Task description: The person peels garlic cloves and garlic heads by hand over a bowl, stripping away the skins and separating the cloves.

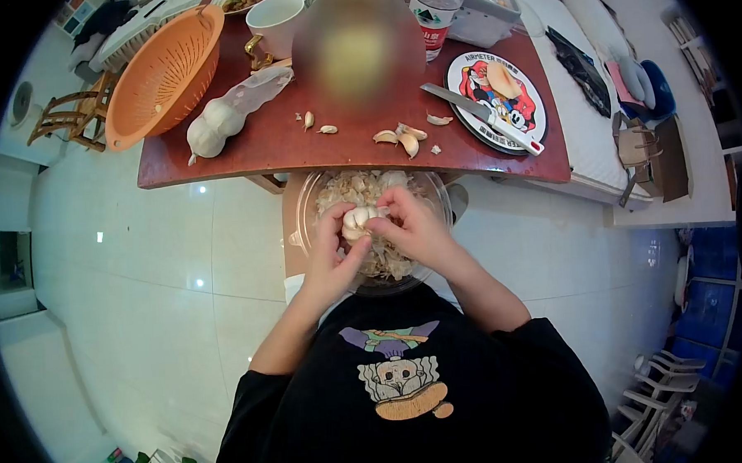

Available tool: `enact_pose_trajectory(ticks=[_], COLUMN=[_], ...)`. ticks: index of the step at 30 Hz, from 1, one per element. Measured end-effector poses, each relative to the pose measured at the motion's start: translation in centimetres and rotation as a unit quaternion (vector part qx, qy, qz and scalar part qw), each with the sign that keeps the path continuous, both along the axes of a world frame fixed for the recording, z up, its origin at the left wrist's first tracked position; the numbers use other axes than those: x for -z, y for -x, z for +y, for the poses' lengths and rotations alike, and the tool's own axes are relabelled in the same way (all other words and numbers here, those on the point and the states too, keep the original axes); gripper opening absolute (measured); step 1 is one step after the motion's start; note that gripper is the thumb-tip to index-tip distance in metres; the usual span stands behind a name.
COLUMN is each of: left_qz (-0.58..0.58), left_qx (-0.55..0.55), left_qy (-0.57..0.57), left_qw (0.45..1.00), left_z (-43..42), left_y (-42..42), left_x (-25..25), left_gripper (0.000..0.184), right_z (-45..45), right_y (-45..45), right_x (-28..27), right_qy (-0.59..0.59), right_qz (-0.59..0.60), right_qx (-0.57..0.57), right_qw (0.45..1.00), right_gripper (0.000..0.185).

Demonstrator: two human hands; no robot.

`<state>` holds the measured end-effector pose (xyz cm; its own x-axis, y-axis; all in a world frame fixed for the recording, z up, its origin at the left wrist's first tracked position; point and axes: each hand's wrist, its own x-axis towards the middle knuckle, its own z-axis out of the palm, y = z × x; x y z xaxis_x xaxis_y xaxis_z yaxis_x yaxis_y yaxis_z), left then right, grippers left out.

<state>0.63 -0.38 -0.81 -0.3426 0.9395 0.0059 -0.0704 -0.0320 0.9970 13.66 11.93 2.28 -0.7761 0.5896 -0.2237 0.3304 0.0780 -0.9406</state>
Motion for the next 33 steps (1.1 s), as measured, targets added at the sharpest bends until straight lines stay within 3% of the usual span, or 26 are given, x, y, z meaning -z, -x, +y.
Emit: enact_pose_trajectory(ticks=[4,6,9,12,16,18,19,21,23,25,33], left_qz=[0.019,0.000,-0.110,-0.276,-0.521,-0.594,-0.587,-0.573,-0.548,-0.526,-0.419], left_qx=[-0.041,-0.048,-0.070,-0.019,0.041,0.054,0.046,0.028,0.026,0.025,0.064], left_qy=[-0.014,-0.007,0.084,0.047,0.013,0.000,-0.002,-0.002,-0.003,-0.008,-0.015], left_qw=[0.999,0.999,0.988,0.960,0.853,0.803,0.809,0.819,0.836,0.850,0.906], left_z=[0.0,-0.2,-0.3,-0.4,-0.2,-0.1,0.0,-0.2,-0.3,-0.2,-0.2], left_y=[-0.9,-1.2,-0.7,0.3,1.5,1.9,2.0,2.0,1.9,1.8,1.3], left_x=[1.0,0.9,0.0,0.7,1.2,0.9,0.8,0.7,0.5,0.5,-0.1], left_gripper=[0.035,0.031,0.029,0.028,0.031,0.032,0.032,0.032,0.032,0.033,0.044], right_z=[-0.8,-1.0,-1.7,-1.2,-0.5,0.1,0.5,1.8,3.5,5.4,7.1], right_y=[0.5,0.4,0.2,-0.4,-0.6,-0.9,-1.1,-1.0,-0.9,-0.8,1.8], right_x=[3.2,3.7,3.8,3.8,3.3,1.9,1.1,-0.1,-0.8,-1.3,-0.7], right_qy=[0.161,0.186,0.206,0.287,0.396,0.283,0.224,0.000,-0.236,-0.471,-0.550], right_qz=[0.159,0.176,0.216,0.213,0.262,0.254,0.248,0.205,0.137,0.049,0.041], right_qx=[-0.003,-0.003,-0.021,-0.049,-0.063,-0.018,0.005,0.074,0.093,0.058,0.112], right_qw=[0.974,0.967,0.954,0.933,0.878,0.925,0.943,0.976,0.957,0.879,0.826], right_gripper=[0.024,0.023,0.023,0.025,0.032,0.033,0.034,0.031,0.027,0.022,0.025])
